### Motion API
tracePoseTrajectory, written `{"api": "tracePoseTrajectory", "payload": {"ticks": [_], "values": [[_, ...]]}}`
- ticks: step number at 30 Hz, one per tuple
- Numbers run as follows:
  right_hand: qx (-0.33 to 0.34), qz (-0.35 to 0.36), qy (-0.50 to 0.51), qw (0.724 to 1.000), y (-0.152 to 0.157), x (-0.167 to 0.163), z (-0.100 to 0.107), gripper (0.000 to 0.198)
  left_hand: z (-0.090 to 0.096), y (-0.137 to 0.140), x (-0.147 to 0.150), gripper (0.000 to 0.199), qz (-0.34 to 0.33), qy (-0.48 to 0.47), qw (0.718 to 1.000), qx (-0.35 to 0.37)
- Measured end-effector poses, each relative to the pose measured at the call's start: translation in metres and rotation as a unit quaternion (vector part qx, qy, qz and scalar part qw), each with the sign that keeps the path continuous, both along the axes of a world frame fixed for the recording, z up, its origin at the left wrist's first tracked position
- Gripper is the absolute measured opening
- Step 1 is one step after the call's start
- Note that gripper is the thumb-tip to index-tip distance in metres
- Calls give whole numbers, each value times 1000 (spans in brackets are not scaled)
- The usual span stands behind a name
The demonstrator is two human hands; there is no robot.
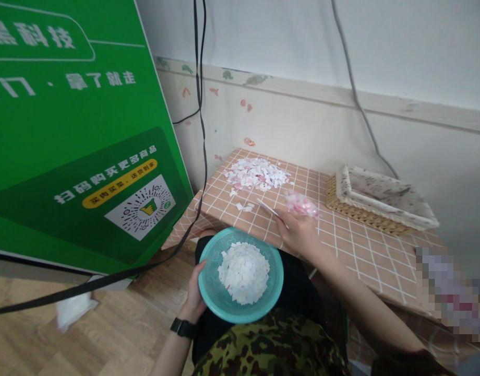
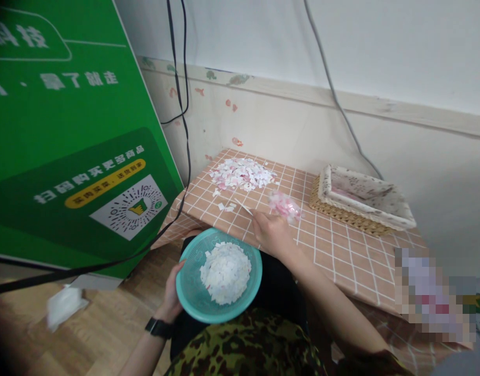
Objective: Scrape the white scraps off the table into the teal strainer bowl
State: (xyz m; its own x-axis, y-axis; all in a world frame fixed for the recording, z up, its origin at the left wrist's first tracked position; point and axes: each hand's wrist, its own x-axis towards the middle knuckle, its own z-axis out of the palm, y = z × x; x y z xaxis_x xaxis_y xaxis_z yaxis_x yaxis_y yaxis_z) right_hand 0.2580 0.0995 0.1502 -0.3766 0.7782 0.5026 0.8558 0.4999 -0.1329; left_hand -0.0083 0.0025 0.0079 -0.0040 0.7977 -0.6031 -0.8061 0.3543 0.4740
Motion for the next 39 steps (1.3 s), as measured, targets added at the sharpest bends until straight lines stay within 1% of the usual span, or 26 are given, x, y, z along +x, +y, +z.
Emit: {"api": "tracePoseTrajectory", "payload": {"ticks": [2,4,7,9,14,19,23,26,28,35,39], "values": [[7,-17,8,1000,4,2,2,29,0,0,0,16,2,-1,1000,0],[21,-17,24,999,5,3,4,27,0,0,-1,16,3,-1,1000,2],[58,9,54,997,1,-2,3,24,2,0,0,15,3,3,1000,6],[66,33,63,995,-2,-7,1,23,3,0,0,15,5,2,1000,4],[41,60,59,996,-3,-16,-3,24,5,0,2,17,-5,-1,1000,3],[18,60,19,998,0,-12,1,26,5,-1,1,16,-2,7,1000,5],[35,36,-6,999,3,-4,6,25,5,0,1,16,9,17,1000,11],[55,17,-3,998,2,-3,8,24,4,0,1,15,13,15,1000,13],[58,29,6,998,0,-6,8,25,3,-1,1,16,9,8,1000,11],[20,115,2,993,-5,-22,-3,31,-2,-1,-1,16,10,14,1000,3],[30,111,-9,993,-5,-19,-4,33,-4,-1,-1,16,5,16,1000,14]]}}
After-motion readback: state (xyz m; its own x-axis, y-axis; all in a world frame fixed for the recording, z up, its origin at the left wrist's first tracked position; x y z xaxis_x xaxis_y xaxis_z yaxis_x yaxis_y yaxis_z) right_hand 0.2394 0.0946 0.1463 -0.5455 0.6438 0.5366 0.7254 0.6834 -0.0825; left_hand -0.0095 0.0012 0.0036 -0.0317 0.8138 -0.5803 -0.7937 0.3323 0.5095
